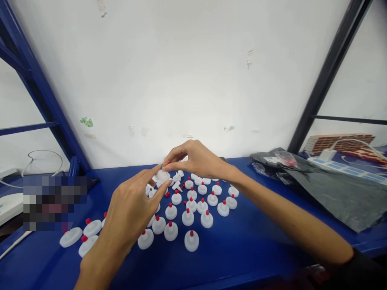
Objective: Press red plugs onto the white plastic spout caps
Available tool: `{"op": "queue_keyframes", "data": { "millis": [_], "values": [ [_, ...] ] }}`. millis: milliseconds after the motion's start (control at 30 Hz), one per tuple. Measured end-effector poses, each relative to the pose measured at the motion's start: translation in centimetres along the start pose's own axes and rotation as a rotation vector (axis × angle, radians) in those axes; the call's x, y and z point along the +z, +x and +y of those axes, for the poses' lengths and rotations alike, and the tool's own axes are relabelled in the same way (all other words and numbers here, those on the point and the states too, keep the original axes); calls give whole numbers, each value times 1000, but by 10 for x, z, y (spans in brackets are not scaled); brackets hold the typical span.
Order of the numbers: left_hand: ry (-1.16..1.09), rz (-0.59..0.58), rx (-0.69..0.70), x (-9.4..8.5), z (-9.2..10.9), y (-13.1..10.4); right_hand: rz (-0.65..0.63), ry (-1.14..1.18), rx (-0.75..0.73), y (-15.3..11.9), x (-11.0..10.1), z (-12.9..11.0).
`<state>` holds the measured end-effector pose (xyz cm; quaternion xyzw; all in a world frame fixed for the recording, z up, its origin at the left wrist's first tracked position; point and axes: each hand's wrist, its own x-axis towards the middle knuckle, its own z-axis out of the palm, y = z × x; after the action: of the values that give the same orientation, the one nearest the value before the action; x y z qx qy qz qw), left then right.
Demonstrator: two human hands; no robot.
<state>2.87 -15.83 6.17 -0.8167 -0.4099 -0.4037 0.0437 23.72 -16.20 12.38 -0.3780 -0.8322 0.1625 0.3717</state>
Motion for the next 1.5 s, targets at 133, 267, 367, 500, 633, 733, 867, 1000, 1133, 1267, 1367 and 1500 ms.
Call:
{"op": "queue_keyframes", "data": {
  "millis": [133,267,367,500,633,733,867,1000,1133,1267,1367,1500],
  "values": [
    [-26,25,-35,1,1,0,-13,-148,-6,-1,-13,0],
    [-30,45,-23,1,1,1,-207,-434,190,-5,-27,6],
    [-31,26,-33,1,1,2,-350,-544,324,-10,-30,10],
    [-43,16,-43,1,2,1,-452,-630,424,-10,-20,9],
    [-32,14,-39,0,2,1,-540,-691,478,-9,-9,6],
    [-25,4,-35,0,2,1,-586,-727,504,-7,-3,4],
    [-28,1,-37,1,2,1,-622,-779,530,-5,2,4],
    [-34,1,-43,0,2,1,-639,-813,541,-4,4,4],
    [-38,-14,-43,0,2,1,-653,-819,536,-5,7,4],
    [-35,-25,-48,0,2,1,-661,-815,540,-6,11,6],
    [-49,-38,-44,0,2,0,-656,-813,543,-7,14,8],
    [-55,-50,-45,0,2,0,-643,-828,539,-8,16,10]
  ]
}}
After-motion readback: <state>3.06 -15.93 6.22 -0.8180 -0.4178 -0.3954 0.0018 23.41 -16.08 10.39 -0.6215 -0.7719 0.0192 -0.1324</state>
